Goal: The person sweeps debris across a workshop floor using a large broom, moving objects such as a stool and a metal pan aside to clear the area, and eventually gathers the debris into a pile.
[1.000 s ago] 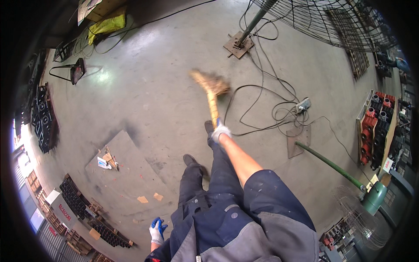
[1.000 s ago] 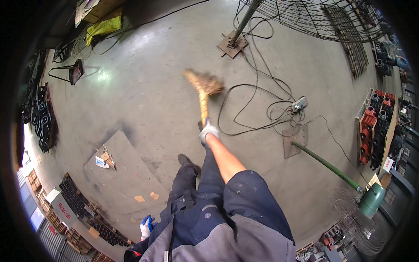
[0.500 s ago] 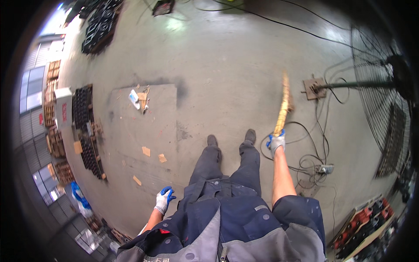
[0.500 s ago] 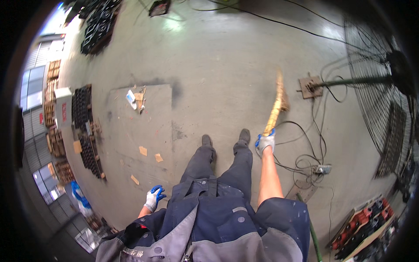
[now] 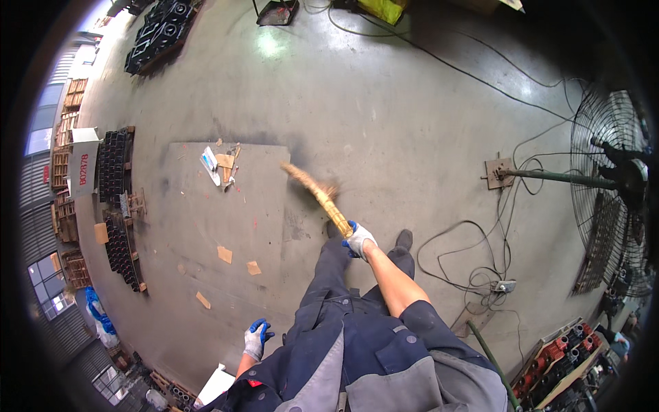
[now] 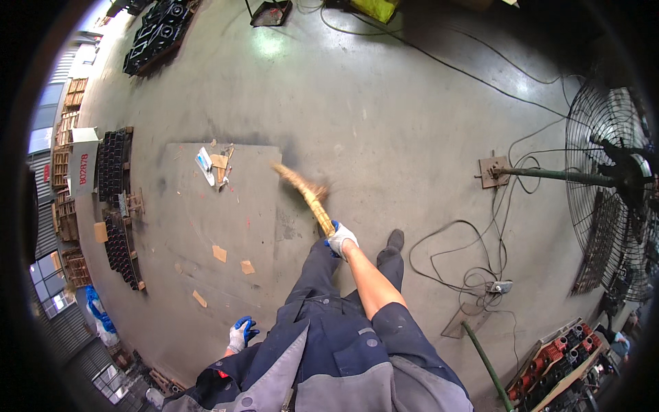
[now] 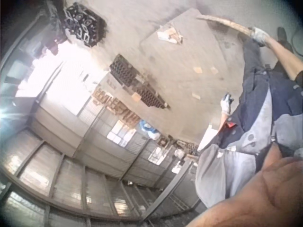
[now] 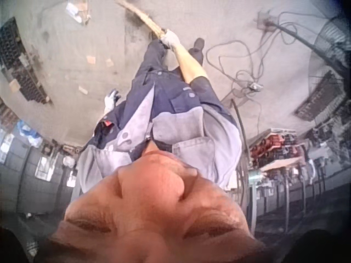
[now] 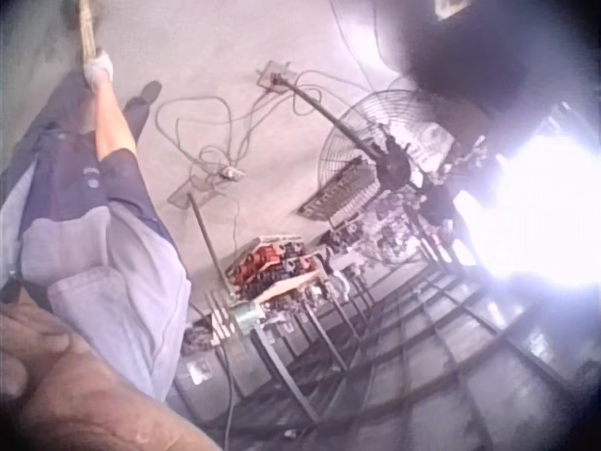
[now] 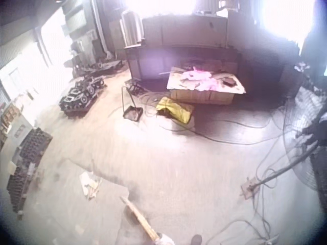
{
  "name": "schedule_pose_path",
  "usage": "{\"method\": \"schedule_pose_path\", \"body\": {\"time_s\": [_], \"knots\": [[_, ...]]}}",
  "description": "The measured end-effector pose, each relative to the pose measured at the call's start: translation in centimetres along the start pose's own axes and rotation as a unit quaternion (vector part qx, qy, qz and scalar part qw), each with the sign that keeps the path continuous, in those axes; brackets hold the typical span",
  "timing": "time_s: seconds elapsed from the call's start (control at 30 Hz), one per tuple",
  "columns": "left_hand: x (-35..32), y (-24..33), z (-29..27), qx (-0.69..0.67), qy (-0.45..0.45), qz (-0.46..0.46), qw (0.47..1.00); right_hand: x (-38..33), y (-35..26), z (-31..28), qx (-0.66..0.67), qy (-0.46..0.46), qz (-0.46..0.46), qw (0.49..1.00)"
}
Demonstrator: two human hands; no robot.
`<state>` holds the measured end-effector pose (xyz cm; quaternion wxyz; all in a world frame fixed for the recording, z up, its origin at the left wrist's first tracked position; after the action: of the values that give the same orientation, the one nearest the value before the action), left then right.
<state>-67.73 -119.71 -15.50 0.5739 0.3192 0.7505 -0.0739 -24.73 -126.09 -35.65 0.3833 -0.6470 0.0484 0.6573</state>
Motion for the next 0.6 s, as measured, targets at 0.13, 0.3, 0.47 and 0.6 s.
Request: {"method": "schedule_pose_path", "body": {"time_s": [0.13, 0.3, 0.47, 0.6], "knots": [[2.5, 2.2, -2.8, -0.017, 0.036, 0.012, 0.999, -5.1, -6.4, 0.9, 0.049, 0.022, -0.025, 0.998], [3.8, 7.4, -1.7, -0.037, 0.033, 0.006, 0.999, -5.5, -11.8, -5.6, 0.110, 0.155, -0.137, 0.972], [6.9, 10.4, -0.2, -0.089, -0.001, 0.011, 0.996, -0.5, -19.9, -16.6, 0.308, 0.255, -0.192, 0.896], [7.2, 10.5, -0.9, -0.128, 0.035, 0.004, 0.991, 5.3, -27.1, -21.0, 0.380, 0.336, -0.102, 0.855]]}}
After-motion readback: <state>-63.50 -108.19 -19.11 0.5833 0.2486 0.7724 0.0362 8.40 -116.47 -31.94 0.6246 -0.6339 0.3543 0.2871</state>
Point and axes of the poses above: each hand's wrist, its own x-axis towards the middle knuckle, its own z-axis out of the palm, y = z × x, the point moved 5 cm from there along x, towards the middle knuckle, and after that the axes turned 13 degrees about x, right-handed, at the moved point
